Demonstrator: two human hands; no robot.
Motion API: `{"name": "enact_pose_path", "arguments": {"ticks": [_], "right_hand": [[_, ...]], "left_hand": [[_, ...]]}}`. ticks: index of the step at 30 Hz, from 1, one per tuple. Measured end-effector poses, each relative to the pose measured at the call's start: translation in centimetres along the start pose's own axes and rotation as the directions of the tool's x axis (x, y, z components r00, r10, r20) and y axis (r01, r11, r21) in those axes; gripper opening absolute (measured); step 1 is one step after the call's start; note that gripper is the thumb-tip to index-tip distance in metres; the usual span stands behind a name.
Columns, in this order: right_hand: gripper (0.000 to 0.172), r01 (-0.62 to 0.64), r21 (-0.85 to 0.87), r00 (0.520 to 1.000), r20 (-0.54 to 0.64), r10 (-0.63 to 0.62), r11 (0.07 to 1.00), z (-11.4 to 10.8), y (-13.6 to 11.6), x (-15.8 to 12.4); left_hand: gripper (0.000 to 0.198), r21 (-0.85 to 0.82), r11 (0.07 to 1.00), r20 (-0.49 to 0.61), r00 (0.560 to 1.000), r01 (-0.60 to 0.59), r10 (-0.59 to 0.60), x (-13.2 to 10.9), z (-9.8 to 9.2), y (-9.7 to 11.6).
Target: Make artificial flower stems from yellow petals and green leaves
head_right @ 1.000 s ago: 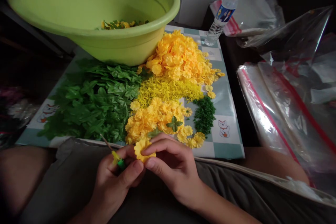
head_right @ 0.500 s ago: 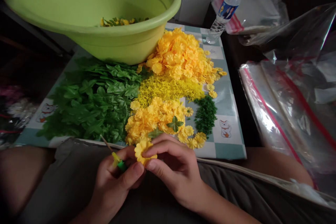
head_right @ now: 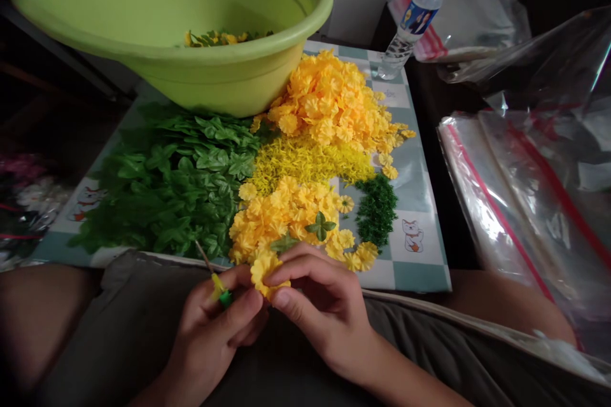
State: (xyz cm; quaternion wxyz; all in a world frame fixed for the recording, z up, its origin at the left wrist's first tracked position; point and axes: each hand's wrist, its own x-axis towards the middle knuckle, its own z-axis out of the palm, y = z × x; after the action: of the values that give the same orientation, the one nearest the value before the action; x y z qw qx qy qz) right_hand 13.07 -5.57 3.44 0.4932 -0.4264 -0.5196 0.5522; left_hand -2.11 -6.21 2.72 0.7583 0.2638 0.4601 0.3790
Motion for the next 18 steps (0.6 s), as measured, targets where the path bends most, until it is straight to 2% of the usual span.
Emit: {"name": "enact_pose_path", "arguments": {"ticks": [3,6,10,13,15,18], "right_hand": [[0.019,0.069,-0.102,0.997,0.040,-0.065,0.992,-0.3,-0.2,0.2],[0.021,0.173,-0.240,0.982,0.120,-0.147,0.955,-0.7,-0.4,0.4],[0.029,0.348,-0.446,0.930,0.277,-0.243,0.825,-1.5,-0.2,0.5],[0.029,0.441,-0.499,0.892,0.338,-0.300,0.746,-1.7,0.0,0.4],[0.027,0.416,-0.478,0.902,0.326,-0.283,0.774,-1.7,0.1,0.5],[0.021,0.269,-0.449,0.948,0.279,-0.152,0.852,-1.4,0.0,0.6]], "left_hand": [[0.023,-0.019,1.000,0.017,1.000,0.024,-0.023,0.0,0.0,0.0],[0.024,-0.001,0.998,-0.016,0.998,0.055,-0.055,0.1,0.0,-0.1],[0.026,0.010,0.994,-0.084,0.990,0.110,-0.109,0.3,0.1,-0.1],[0.024,0.034,0.991,-0.142,0.982,0.131,-0.125,0.5,0.3,0.0],[0.023,0.080,0.989,-0.183,0.977,0.125,-0.108,0.6,0.5,0.0],[0.021,0.204,0.975,-0.197,0.979,0.084,-0.043,0.6,0.6,0.3]]}}
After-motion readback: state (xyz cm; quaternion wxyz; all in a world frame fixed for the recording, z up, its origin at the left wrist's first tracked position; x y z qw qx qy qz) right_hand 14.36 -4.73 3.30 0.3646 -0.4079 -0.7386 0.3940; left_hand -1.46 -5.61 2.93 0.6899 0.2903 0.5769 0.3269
